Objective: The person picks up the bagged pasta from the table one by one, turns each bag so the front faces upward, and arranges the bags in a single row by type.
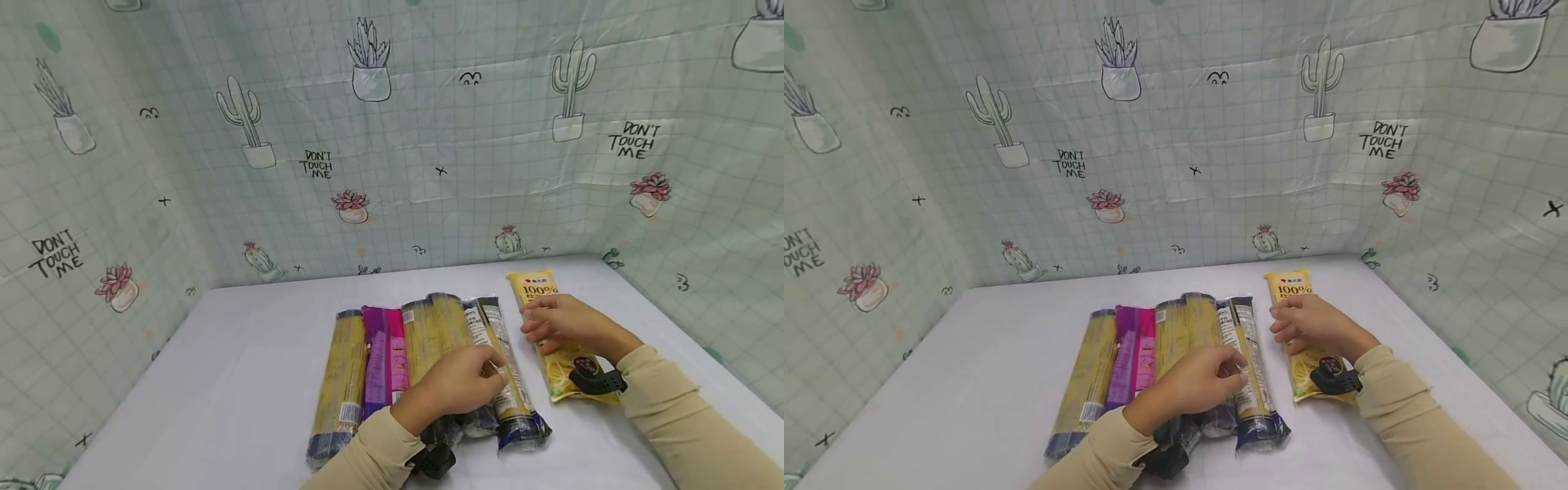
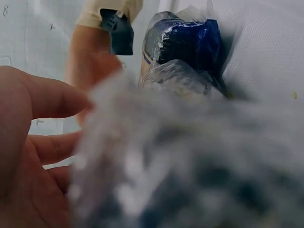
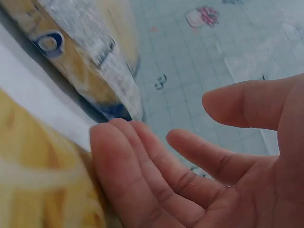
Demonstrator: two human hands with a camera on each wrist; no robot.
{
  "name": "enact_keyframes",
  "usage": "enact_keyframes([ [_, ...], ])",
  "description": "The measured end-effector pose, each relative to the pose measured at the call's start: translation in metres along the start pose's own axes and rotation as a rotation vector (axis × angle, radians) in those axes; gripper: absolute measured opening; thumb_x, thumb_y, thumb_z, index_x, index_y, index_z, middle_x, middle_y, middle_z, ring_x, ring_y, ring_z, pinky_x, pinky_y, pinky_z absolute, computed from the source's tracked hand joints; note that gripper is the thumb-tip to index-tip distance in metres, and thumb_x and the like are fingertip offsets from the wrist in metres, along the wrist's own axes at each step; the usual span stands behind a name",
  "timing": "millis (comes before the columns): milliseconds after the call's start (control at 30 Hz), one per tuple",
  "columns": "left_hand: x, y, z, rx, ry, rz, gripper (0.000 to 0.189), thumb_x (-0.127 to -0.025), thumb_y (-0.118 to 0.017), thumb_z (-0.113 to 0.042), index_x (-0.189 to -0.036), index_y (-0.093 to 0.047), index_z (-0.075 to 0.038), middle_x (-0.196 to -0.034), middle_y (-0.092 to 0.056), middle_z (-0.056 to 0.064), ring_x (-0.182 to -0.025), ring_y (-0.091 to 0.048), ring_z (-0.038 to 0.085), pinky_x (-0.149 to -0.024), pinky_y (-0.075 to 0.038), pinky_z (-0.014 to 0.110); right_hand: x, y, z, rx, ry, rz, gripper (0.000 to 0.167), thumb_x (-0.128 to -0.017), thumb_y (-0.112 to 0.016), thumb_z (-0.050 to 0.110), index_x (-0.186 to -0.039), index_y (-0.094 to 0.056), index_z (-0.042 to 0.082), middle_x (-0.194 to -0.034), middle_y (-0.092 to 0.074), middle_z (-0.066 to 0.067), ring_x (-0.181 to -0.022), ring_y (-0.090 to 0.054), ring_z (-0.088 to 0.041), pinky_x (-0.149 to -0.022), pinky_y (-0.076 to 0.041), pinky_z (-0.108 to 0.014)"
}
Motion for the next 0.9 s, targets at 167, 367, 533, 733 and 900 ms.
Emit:
enact_keyframes([
  [167,0.001,0.001,0.000,-0.200,-0.033,0.000,0.026,-0.095,-0.068,-0.032,-0.114,-0.072,-0.015,-0.094,-0.067,-0.011,-0.082,-0.059,-0.001,-0.071,-0.049,0.019,-0.003,-0.015,-0.001,0.064,-0.004,0.009,0.046,-0.105,-0.050,0.018,-0.138,-0.044,-0.013,-0.107,-0.068,-0.018,-0.087,-0.069,-0.024,-0.065,-0.058,-0.039],
  [367,-0.001,0.003,0.002,-0.240,-0.128,0.014,0.027,-0.092,-0.072,-0.027,-0.112,-0.073,-0.009,-0.091,-0.065,-0.006,-0.080,-0.055,0.002,-0.072,-0.047,0.017,-0.001,-0.027,0.002,0.104,-0.009,-0.007,0.044,-0.104,-0.051,0.016,-0.135,-0.046,-0.015,-0.102,-0.066,-0.018,-0.081,-0.068,-0.024,-0.062,-0.059,-0.040],
  [533,-0.001,0.005,0.003,-0.235,-0.166,0.039,0.024,-0.090,-0.072,-0.023,-0.107,-0.074,-0.007,-0.083,-0.060,-0.006,-0.078,-0.052,0.004,-0.072,-0.045,0.016,-0.002,-0.039,0.002,0.065,-0.017,0.019,0.045,-0.102,-0.052,0.013,-0.134,-0.044,-0.017,-0.097,-0.063,-0.018,-0.078,-0.068,-0.025,-0.064,-0.059,-0.042],
  [733,0.000,0.003,0.004,-0.238,-0.175,0.078,0.014,-0.091,-0.072,-0.024,-0.086,-0.066,-0.013,-0.070,-0.047,-0.009,-0.066,-0.043,0.005,-0.059,-0.036,0.019,-0.004,-0.040,0.000,0.046,-0.029,0.000,0.045,-0.101,-0.052,0.011,-0.135,-0.043,-0.017,-0.098,-0.061,-0.018,-0.074,-0.067,-0.024,-0.062,-0.059,-0.041],
  [900,0.002,0.001,0.000,-0.306,-0.215,0.125,0.020,-0.089,-0.076,-0.029,-0.086,-0.068,-0.010,-0.084,-0.058,-0.007,-0.076,-0.050,0.004,-0.065,-0.040,0.017,-0.003,-0.041,0.000,0.054,-0.028,-0.018,0.044,-0.101,-0.052,0.011,-0.133,-0.045,-0.018,-0.095,-0.060,-0.017,-0.072,-0.066,-0.023,-0.061,-0.059,-0.040],
])
Point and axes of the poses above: each hand's wrist, its own x-axis away from the middle knuckle, its own y-axis out of the back of the hand, z = x × y, the point moved 7 cm from there along -x, towards the middle knuckle
